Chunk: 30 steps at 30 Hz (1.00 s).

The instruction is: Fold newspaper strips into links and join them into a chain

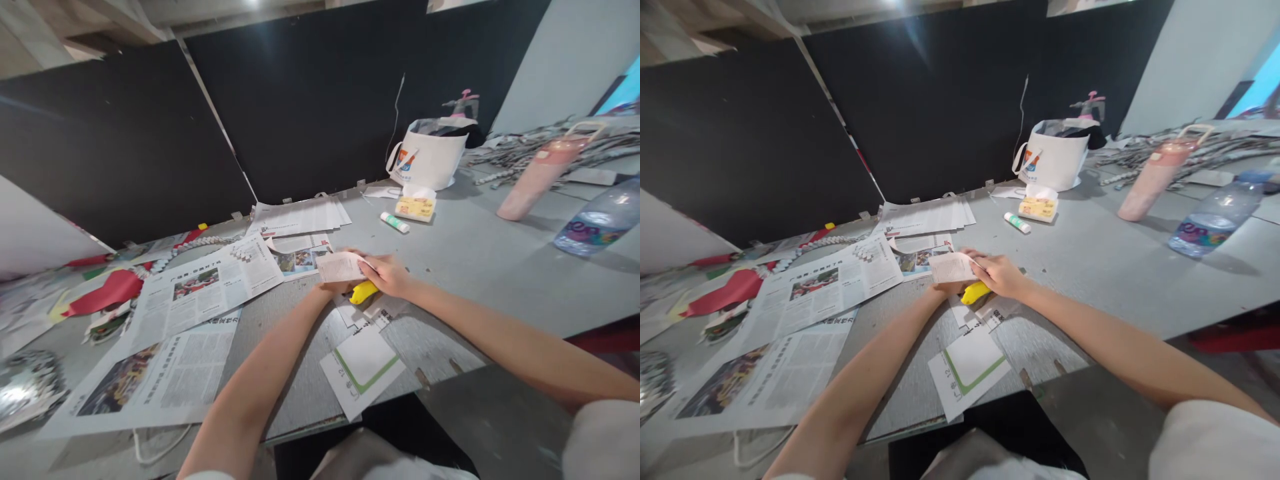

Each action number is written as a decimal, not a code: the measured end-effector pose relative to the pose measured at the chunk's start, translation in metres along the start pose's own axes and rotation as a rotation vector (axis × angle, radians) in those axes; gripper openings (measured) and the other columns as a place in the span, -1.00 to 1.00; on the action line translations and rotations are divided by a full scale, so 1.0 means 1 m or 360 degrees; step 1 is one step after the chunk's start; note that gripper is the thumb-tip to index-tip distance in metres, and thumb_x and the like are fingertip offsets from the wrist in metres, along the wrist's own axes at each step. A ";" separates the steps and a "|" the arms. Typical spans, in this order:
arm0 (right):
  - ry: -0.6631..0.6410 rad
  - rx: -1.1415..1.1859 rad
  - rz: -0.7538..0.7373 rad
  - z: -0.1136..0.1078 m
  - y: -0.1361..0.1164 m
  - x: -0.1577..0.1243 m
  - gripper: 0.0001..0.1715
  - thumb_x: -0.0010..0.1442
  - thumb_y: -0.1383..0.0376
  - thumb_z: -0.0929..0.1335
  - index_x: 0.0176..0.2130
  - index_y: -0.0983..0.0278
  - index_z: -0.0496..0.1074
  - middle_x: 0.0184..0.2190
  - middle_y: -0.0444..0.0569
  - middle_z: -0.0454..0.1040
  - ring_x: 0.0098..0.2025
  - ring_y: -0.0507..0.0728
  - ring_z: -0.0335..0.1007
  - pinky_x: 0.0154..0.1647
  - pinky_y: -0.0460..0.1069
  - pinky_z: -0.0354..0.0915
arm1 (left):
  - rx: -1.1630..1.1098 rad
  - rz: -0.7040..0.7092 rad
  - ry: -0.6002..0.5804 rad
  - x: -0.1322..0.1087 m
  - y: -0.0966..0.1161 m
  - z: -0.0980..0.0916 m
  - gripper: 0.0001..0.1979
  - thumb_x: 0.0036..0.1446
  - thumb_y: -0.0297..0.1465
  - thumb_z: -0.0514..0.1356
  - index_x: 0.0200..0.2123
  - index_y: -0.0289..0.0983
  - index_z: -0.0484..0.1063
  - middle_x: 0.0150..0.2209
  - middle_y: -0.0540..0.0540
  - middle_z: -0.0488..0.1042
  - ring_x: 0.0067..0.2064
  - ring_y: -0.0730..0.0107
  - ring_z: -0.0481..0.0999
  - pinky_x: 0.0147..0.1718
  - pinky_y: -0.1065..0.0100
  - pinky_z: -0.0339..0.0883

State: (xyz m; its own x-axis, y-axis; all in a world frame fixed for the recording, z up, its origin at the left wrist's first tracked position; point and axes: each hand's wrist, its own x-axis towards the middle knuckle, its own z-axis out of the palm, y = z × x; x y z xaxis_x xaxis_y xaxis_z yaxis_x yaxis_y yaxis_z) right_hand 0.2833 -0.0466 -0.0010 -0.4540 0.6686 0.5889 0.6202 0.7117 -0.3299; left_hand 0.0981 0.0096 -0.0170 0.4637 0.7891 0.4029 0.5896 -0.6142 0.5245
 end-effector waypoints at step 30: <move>-0.0035 0.0178 0.0291 -0.010 0.010 0.004 -0.31 0.58 -0.16 0.03 -0.36 0.19 0.27 -0.53 -0.07 0.42 -0.49 0.10 0.34 -0.41 0.01 0.10 | 0.0619 0.0390 -0.1107 -0.230 0.130 -0.062 -0.13 0.26 -0.37 0.34 0.56 -0.10 0.11 0.53 -0.33 0.13 0.55 -0.14 0.13 0.41 -0.08 0.31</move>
State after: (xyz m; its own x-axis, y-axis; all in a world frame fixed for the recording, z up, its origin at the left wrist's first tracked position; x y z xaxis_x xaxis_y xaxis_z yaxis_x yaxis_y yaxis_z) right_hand 0.2939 -0.0395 0.0053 -0.3553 0.7924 0.4958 0.6192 0.5969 -0.5102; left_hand 0.0266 -0.2518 0.0052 0.8360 0.5278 -0.1501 0.5462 -0.8269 0.1341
